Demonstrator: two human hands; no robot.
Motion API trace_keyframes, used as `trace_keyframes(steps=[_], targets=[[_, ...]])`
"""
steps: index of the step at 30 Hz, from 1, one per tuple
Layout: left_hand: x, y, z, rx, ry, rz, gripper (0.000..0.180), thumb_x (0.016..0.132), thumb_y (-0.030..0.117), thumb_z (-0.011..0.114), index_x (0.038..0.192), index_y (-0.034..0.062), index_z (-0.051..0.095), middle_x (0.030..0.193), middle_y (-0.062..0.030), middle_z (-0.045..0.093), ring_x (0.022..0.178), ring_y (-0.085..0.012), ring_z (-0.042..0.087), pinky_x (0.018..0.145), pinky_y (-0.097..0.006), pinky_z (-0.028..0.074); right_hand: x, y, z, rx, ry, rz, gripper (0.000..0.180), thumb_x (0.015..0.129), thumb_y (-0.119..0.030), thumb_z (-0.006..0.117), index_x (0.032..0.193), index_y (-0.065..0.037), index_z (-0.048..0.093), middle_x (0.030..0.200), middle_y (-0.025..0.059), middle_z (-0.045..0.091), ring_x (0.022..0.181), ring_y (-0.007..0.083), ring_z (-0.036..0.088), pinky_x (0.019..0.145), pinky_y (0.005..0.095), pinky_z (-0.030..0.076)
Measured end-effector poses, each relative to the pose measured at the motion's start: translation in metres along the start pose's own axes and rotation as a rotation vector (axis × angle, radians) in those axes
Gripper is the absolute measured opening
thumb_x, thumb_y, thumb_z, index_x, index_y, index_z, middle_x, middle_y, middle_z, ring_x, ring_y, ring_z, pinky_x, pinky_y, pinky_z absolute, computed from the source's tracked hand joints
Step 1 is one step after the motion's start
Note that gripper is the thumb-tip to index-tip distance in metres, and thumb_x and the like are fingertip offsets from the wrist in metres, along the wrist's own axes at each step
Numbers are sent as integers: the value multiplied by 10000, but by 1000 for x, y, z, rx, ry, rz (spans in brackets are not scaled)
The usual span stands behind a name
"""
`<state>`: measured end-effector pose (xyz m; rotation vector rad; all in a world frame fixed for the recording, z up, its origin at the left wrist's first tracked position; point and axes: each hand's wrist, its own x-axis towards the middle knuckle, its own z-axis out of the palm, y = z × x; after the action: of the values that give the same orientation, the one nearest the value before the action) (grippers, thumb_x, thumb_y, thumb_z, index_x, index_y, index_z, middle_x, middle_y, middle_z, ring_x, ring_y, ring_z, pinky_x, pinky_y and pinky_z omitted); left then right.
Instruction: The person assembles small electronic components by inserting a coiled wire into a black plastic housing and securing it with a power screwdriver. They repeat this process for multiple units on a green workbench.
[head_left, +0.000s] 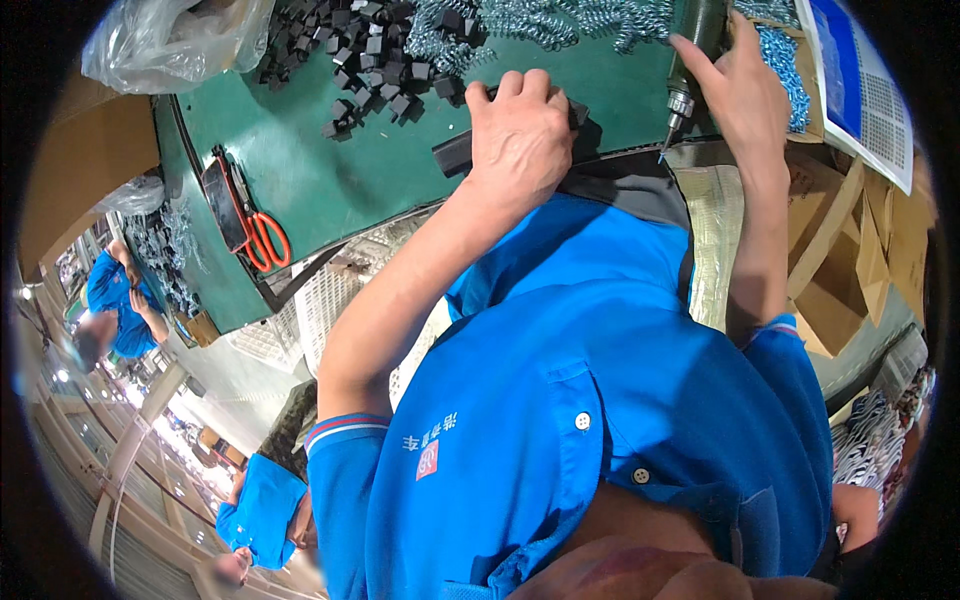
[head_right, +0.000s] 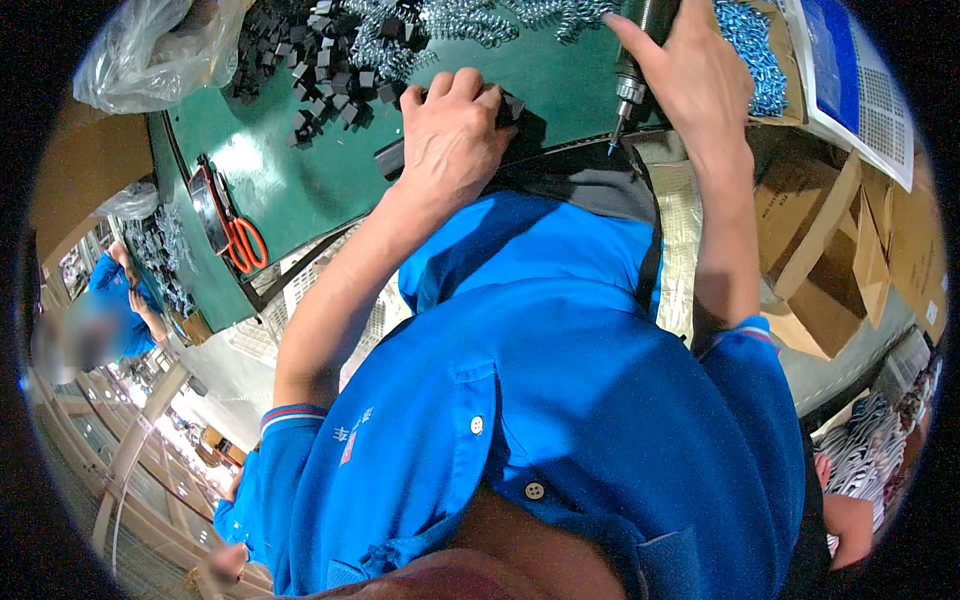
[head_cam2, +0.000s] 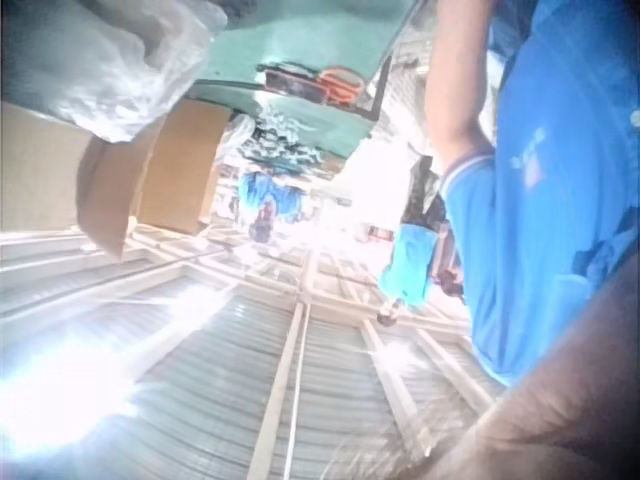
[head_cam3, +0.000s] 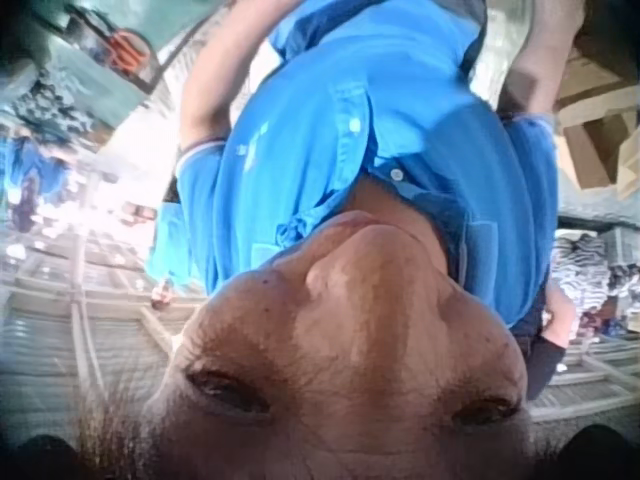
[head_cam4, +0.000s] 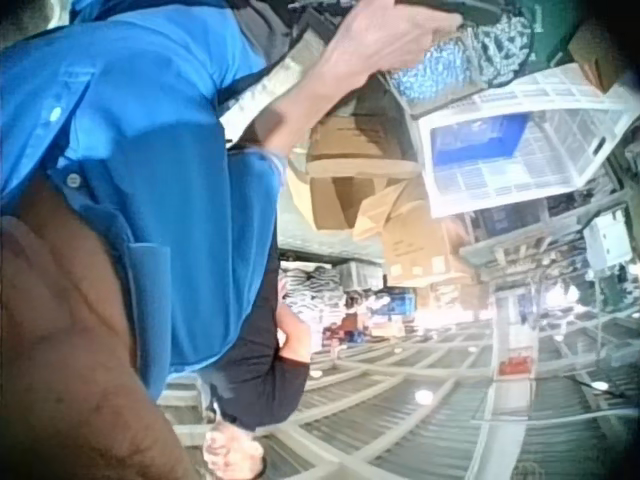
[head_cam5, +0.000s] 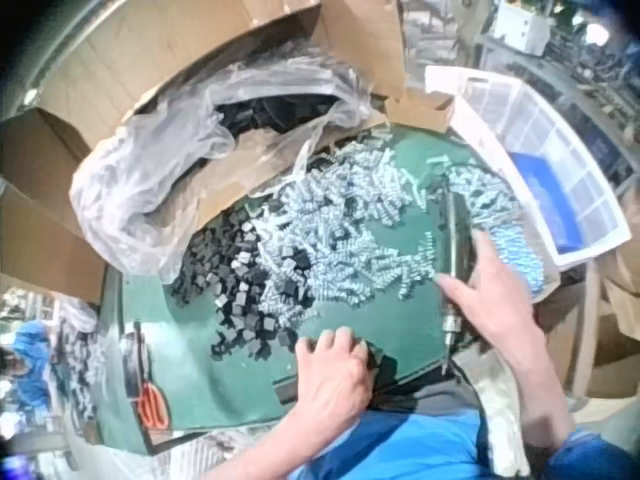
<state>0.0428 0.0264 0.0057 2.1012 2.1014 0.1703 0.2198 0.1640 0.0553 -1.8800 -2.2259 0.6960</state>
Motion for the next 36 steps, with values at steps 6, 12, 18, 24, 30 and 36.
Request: trace_keyframes(steps=[6,12,18,24,30,36], targets=[[1,-7,-1,-177,34,-44,416,657,237,799,1041,96,724,939,-53,594,963,-250,564,836,-437,378,18,-12,4,-85,92,1,884,750,-448,714,1345,64,310,1182,327,574,1041,470,593,904,483,481],[2,-7,2,-148,59,-50,313,670,252,791,929,90,723,922,-50,597,963,-250,568,822,-441,380,37,39,48,-24,279,-129,564,745,-301,706,1209,-14,564,967,153,672,892,273,676,778,348,513],[2,-2,10,-70,80,0,245,691,272,771,854,99,710,930,-33,595,958,-246,566,821,-462,392,24,37,18,1161,41,-209,383,825,-151,648,1131,63,563,907,89,645,768,159,619,682,287,505],[0,3,7,28,44,30,213,715,296,741,820,113,715,926,-30,596,967,-236,568,806,-471,380,-15,-65,-8,1390,323,-413,237,825,-156,624,983,19,609,763,91,606,712,175,595,640,281,470],[1,3,6,55,53,57,242,737,295,741,886,106,711,933,-30,594,967,-240,565,820,-471,380,-16,-61,0,1391,196,-563,245,794,-156,642,934,44,614,785,110,624,705,187,607,655,296,488],[-1,-3,7,3,63,56,289,744,304,748,942,100,702,943,-32,587,976,-241,558,849,-466,379,-23,-65,16,1464,223,-578,238,767,-109,665,933,54,613,804,109,625,711,190,620,654,301,502]])
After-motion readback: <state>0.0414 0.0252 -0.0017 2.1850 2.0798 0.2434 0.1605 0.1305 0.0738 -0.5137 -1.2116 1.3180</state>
